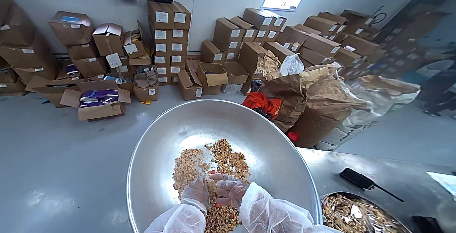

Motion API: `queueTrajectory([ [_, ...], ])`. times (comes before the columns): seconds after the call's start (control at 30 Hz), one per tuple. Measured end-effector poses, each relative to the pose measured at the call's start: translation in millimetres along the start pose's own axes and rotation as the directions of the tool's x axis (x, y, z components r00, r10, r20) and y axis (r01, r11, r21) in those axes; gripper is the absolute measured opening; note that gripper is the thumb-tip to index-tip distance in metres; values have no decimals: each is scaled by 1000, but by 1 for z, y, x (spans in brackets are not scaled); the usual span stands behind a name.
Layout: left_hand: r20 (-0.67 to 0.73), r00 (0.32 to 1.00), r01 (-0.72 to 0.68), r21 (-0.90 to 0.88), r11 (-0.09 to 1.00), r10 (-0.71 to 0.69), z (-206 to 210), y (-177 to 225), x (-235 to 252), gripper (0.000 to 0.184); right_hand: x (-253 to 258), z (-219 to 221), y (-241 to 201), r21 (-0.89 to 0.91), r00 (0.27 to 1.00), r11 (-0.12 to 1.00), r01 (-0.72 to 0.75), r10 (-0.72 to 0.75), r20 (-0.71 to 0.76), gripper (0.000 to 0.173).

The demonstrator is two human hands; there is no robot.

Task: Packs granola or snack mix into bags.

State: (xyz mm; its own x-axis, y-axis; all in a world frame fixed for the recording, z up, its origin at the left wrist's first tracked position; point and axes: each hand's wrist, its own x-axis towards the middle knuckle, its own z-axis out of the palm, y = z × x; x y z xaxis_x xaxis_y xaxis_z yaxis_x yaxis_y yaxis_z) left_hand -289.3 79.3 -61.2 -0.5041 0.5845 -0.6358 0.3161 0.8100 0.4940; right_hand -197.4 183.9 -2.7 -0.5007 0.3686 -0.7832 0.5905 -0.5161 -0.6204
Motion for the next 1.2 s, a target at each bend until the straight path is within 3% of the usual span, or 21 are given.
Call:
queueTrajectory([
  [0.1,-16,999,52,76,996,-51,-4,-4,4,43,20,-12,5,-129,994,989,70,-80,-78,32],
  [0.17,-20,999,46,51,998,-45,-9,-10,6,42,50,-27,23,-311,988,948,75,-113,-107,34],
  [0.23,-57,998,-46,-113,993,40,-9,-20,11,35,81,-37,54,-578,991,814,56,-114,-64,42],
  [0.27,-72,993,-105,-220,970,91,-8,-25,15,32,87,-36,68,-615,994,786,62,-106,-35,47],
  [0.37,-76,980,-198,-395,897,183,-11,-31,26,28,80,-20,77,-388,971,894,223,-238,9,58],
  [0.43,-62,975,-220,-419,881,214,-11,-35,29,29,76,-15,68,-212,949,928,307,-315,-5,46],
  [0.5,-67,967,-250,-415,875,245,-12,-36,30,28,74,-13,55,-131,953,946,296,-302,-27,39],
  [0.7,-102,937,-346,-393,852,333,-11,-32,33,28,68,1,41,-103,993,989,107,-111,-37,62],
  [0.9,-155,933,-360,-350,865,325,-12,-32,29,31,70,7,44,-131,976,970,205,-213,-53,65],
  [1.07,-202,965,-203,-154,967,171,-24,-24,17,35,51,5,30,-354,946,896,270,-315,-78,71],
  [1.2,-303,926,-278,-149,949,224,-19,-25,18,33,56,-3,30,-260,952,921,289,-305,-24,68],
])
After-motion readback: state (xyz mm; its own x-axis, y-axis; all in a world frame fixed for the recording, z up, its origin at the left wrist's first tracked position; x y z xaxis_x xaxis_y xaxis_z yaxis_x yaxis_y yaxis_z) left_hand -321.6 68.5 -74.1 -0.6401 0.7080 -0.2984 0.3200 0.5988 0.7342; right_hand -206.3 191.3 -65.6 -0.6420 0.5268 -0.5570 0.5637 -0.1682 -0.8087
